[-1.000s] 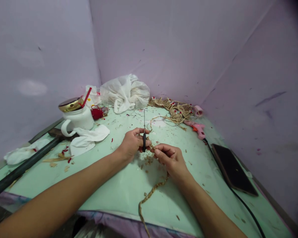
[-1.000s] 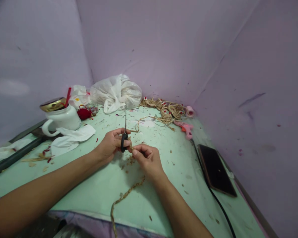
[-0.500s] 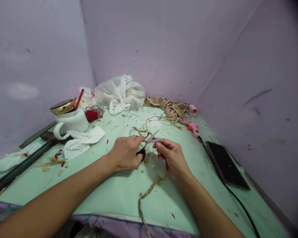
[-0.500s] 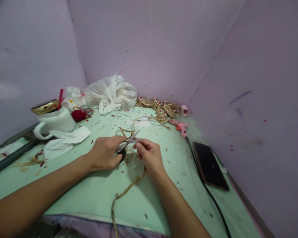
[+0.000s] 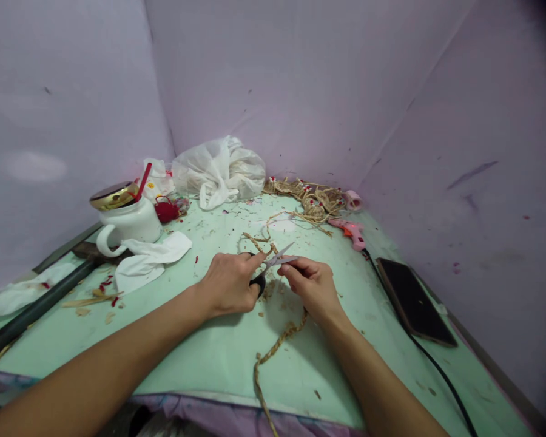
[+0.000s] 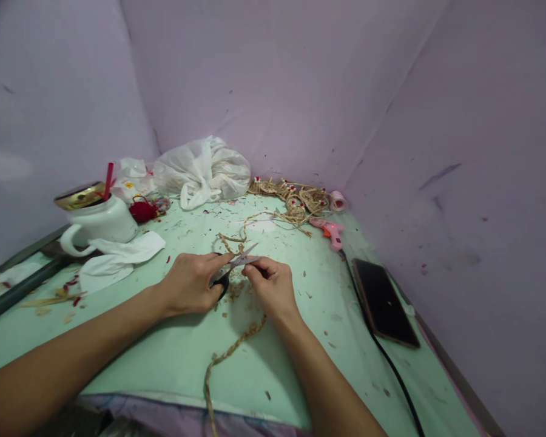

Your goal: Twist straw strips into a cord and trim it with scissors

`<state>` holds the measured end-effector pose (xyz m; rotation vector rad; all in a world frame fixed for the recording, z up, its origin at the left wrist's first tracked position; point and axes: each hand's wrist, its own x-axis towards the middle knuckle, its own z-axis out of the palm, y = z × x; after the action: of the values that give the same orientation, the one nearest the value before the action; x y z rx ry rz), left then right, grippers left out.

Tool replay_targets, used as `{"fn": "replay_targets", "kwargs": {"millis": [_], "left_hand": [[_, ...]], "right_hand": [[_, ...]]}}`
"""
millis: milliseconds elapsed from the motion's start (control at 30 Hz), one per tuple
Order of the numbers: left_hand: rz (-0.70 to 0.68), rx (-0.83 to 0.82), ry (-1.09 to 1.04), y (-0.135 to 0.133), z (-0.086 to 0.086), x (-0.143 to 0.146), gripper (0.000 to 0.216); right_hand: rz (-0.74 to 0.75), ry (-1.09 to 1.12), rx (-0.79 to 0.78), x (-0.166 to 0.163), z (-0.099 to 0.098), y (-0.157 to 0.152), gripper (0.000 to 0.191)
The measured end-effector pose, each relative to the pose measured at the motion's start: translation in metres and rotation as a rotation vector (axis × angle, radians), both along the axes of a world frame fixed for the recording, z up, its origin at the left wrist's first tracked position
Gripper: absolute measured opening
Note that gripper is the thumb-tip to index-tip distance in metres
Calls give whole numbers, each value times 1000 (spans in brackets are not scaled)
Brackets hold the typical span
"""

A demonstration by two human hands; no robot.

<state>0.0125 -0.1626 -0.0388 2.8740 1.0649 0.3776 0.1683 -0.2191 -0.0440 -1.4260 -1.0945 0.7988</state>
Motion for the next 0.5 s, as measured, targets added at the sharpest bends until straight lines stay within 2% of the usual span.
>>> {"fn": "replay_targets", "kwargs": {"millis": [233, 500], "left_hand": [[-17, 33, 32, 2, 0, -1, 40], [-48, -116, -90, 1, -1, -1, 37]], "right_hand": [[19, 35, -21, 1, -2, 0, 13], [14, 91, -2, 0, 2, -2, 13]]}}
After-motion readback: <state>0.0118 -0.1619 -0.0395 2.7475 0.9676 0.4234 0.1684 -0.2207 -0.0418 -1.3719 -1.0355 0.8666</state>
